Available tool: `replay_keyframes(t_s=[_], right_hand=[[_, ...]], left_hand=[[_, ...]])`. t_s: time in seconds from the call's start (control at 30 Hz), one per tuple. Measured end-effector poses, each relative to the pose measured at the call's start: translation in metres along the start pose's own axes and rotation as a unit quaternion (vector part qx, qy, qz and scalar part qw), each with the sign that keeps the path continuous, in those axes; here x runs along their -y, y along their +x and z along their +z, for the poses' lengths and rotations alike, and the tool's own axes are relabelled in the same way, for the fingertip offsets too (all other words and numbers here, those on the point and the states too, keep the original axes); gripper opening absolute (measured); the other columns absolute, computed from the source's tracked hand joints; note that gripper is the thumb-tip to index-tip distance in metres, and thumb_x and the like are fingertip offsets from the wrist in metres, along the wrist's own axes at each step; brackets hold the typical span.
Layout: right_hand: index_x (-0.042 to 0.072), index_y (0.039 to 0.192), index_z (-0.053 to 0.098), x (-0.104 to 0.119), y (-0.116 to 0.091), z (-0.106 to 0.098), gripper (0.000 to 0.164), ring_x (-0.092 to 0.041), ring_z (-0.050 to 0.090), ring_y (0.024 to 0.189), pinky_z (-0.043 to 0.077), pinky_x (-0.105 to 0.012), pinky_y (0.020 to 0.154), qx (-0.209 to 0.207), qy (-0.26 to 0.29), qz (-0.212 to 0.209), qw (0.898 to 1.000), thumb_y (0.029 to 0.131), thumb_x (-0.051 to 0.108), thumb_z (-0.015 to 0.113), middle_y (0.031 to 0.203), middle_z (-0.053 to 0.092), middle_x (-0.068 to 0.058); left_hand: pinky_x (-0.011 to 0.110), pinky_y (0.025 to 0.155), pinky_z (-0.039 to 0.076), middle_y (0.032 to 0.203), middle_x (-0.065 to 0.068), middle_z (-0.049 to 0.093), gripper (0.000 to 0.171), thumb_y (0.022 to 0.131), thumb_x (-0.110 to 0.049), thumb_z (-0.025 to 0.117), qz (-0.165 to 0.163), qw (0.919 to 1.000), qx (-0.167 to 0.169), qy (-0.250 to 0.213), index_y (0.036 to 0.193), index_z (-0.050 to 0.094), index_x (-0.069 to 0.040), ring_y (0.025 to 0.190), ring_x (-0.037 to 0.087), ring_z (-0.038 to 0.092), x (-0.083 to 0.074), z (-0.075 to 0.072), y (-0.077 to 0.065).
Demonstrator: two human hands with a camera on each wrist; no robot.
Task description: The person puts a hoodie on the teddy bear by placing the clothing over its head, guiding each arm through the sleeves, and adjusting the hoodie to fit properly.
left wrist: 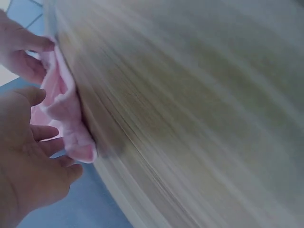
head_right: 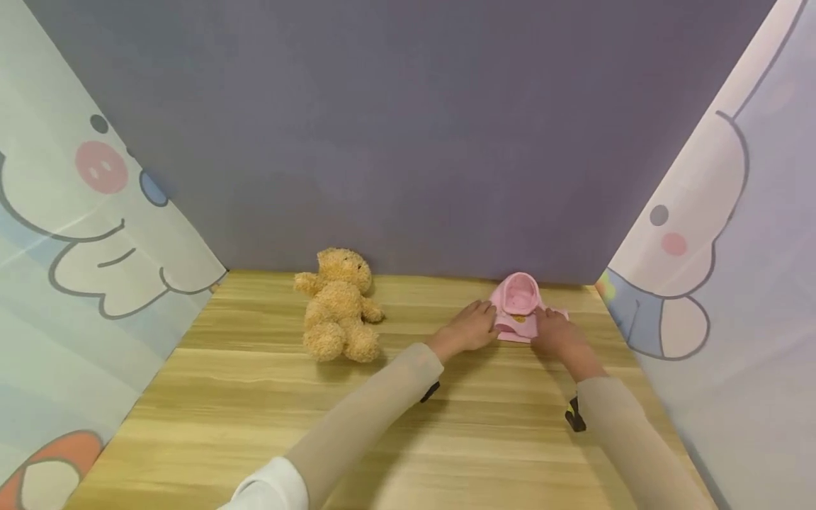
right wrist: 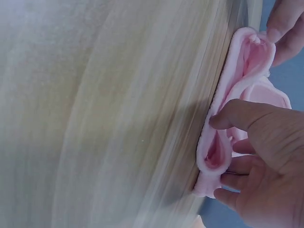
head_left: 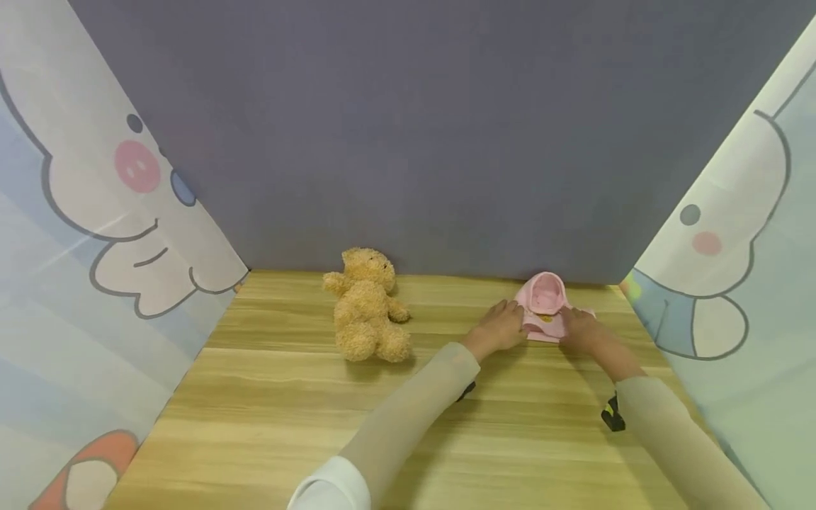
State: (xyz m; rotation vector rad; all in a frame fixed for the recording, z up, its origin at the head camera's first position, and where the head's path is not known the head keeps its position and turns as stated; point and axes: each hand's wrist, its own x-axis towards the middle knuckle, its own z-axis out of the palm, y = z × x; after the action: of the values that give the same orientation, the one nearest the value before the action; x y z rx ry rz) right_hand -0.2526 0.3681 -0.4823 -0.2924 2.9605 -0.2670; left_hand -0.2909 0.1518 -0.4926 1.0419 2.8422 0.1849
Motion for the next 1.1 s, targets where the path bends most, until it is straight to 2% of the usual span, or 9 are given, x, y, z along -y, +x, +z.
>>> replay_keyframes(t_s=[0.13, 0.27, 0.37, 0.47, 0.53, 0.6, 0.8, 0.93, 1.1], right_hand=[[-0.028, 0.126, 0.043, 0.003, 0.004, -0.002, 0.069, -0.059, 0.056, 0.109, 0.046, -0.063, 0.098, 0.027, -0.018, -0.016, 0.999, 0.076, 0.011, 0.071, 0.117, 0.055, -0.044], [-0.025, 0.115, 0.051, 0.004, 0.008, -0.004, 0.058, -0.05, 0.064, 0.094, 0.053, -0.059, 0.087, 0.032, -0.045, -0.027, 0.998, 0.073, 0.011, 0.07, 0.099, 0.063, -0.034], [-0.014, 0.095, 0.058, 0.006, 0.009, -0.005, 0.033, -0.04, 0.064, 0.08, 0.055, -0.055, 0.077, 0.025, -0.069, -0.04, 0.997, 0.073, 0.009, 0.07, 0.083, 0.063, -0.022], [0.0, 0.076, 0.056, 0.01, 0.011, -0.005, 0.014, -0.032, 0.061, 0.068, 0.056, -0.051, 0.068, 0.014, -0.083, -0.048, 0.995, 0.076, 0.006, 0.068, 0.073, 0.059, -0.014], [0.005, 0.069, 0.054, 0.014, 0.012, -0.005, 0.016, -0.03, 0.059, 0.064, 0.055, -0.05, 0.064, 0.01, -0.085, -0.038, 0.996, 0.078, 0.004, 0.066, 0.07, 0.058, -0.012], [0.007, 0.068, 0.054, 0.018, 0.014, -0.004, 0.016, -0.03, 0.059, 0.064, 0.054, -0.05, 0.064, 0.007, -0.08, -0.024, 0.997, 0.08, 0.002, 0.064, 0.071, 0.058, -0.012], [0.004, 0.071, 0.055, 0.03, 0.026, -0.011, 0.016, -0.032, 0.061, 0.064, 0.055, -0.049, 0.06, -0.026, -0.086, 0.001, 0.996, 0.083, -0.006, 0.057, 0.071, 0.06, -0.013], [0.001, 0.072, 0.057, 0.034, 0.031, -0.012, 0.018, -0.036, 0.065, 0.065, 0.057, -0.051, 0.06, -0.049, -0.111, 0.011, 0.993, 0.087, -0.008, 0.054, 0.071, 0.062, -0.016], [0.002, 0.068, 0.054, 0.028, 0.025, 0.008, 0.021, -0.034, 0.061, 0.056, 0.054, -0.049, 0.051, -0.113, -0.131, 0.005, 0.985, 0.087, -0.007, 0.056, 0.063, 0.058, -0.014]], left_hand=[[0.032, 0.121, 0.027, 0.149, 0.001, 0.048, 0.052, 0.107, -0.043, 0.047, -0.009, 0.9998, 0.005, 0.018, 0.147, 0.048, -0.009, 0.146, 0.021, 0.037, -0.001, 0.002, 0.006], [0.028, 0.116, 0.035, 0.14, 0.0, 0.056, 0.04, 0.107, -0.031, 0.052, 0.013, 0.9985, -0.006, 0.052, 0.141, 0.056, -0.01, 0.135, 0.015, 0.049, -0.001, 0.007, 0.01], [0.022, 0.108, 0.042, 0.134, -0.001, 0.06, 0.029, 0.106, -0.018, 0.053, 0.028, 0.9971, -0.009, 0.07, 0.133, 0.062, -0.011, 0.124, 0.011, 0.057, -0.003, 0.013, 0.013], [0.019, 0.098, 0.049, 0.125, -0.001, 0.065, 0.022, 0.106, -0.014, 0.054, 0.024, 0.9964, -0.014, 0.08, 0.123, 0.068, -0.013, 0.112, 0.01, 0.062, -0.005, 0.018, 0.015], [0.019, 0.092, 0.051, 0.118, -0.003, 0.067, 0.019, 0.105, -0.014, 0.055, 0.015, 0.9962, -0.021, 0.083, 0.116, 0.07, -0.016, 0.106, 0.009, 0.063, -0.007, 0.018, 0.016], [0.02, 0.089, 0.052, 0.116, -0.004, 0.068, 0.018, 0.105, -0.015, 0.054, 0.006, 0.9963, -0.021, 0.083, 0.113, 0.071, -0.017, 0.103, 0.008, 0.064, -0.009, 0.018, 0.015], [0.019, 0.09, 0.053, 0.123, -0.003, 0.067, 0.021, 0.107, -0.014, 0.052, -0.01, 0.9965, -0.018, 0.082, 0.117, 0.07, -0.017, 0.109, 0.009, 0.063, -0.009, 0.006, 0.013], [0.019, 0.086, 0.054, 0.117, -0.005, 0.067, 0.021, 0.106, -0.015, 0.053, -0.02, 0.9924, -0.014, 0.12, 0.118, 0.07, -0.019, 0.103, 0.007, 0.064, -0.015, 0.0, 0.016], [0.019, 0.081, 0.055, 0.112, -0.006, 0.067, 0.022, 0.107, -0.016, 0.052, -0.03, 0.9899, -0.006, 0.138, 0.121, 0.069, -0.019, 0.099, 0.006, 0.064, -0.02, 0.016, 0.017]])
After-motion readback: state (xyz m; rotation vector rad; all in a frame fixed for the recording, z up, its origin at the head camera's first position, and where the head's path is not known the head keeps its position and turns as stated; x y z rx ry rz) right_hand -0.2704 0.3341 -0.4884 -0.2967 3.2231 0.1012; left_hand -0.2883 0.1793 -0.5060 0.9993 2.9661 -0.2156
